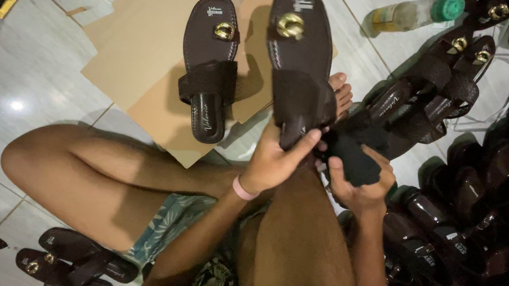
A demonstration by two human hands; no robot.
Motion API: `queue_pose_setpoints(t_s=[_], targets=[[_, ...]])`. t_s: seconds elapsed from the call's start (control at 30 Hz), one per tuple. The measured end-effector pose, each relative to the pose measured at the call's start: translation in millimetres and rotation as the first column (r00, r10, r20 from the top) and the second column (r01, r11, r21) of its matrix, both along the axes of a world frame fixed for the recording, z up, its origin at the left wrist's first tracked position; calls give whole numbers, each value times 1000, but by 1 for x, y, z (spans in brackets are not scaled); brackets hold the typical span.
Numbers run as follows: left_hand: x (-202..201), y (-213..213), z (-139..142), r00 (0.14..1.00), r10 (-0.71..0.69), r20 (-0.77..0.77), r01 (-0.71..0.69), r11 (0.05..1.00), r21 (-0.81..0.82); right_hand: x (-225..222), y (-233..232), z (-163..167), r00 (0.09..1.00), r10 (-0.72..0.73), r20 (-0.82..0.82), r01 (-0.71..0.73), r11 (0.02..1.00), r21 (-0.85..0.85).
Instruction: The person sits on the floor and wipes multiple brown slides with a black cloth. They handle the slides one at a time, wiping the upper surface and sides, then place them back into a pile. A bottle of liquid is visible nearby but is not used during the clip.
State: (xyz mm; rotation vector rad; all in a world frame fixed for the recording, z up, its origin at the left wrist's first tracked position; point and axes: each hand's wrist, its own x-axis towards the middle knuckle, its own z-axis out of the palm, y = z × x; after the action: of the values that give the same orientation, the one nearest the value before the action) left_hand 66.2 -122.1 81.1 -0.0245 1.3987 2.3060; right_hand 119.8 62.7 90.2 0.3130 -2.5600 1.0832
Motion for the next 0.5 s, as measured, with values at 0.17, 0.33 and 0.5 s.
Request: queue_pose_setpoints(t_s=[0.17,0.33,0.5], targets=[[8,-17,-45,983,36,182,-84,960,266,12,-23,-8,998,-67,-23,64,991,-116],[19,-21,-97,994,108,21,-110,957,269,10,-37,-2,987,56,151,-34,989,-142],[20,-27,-107,982,185,-31,-165,931,325,-8,-47,4,985,52,166,-52,999,-5]])
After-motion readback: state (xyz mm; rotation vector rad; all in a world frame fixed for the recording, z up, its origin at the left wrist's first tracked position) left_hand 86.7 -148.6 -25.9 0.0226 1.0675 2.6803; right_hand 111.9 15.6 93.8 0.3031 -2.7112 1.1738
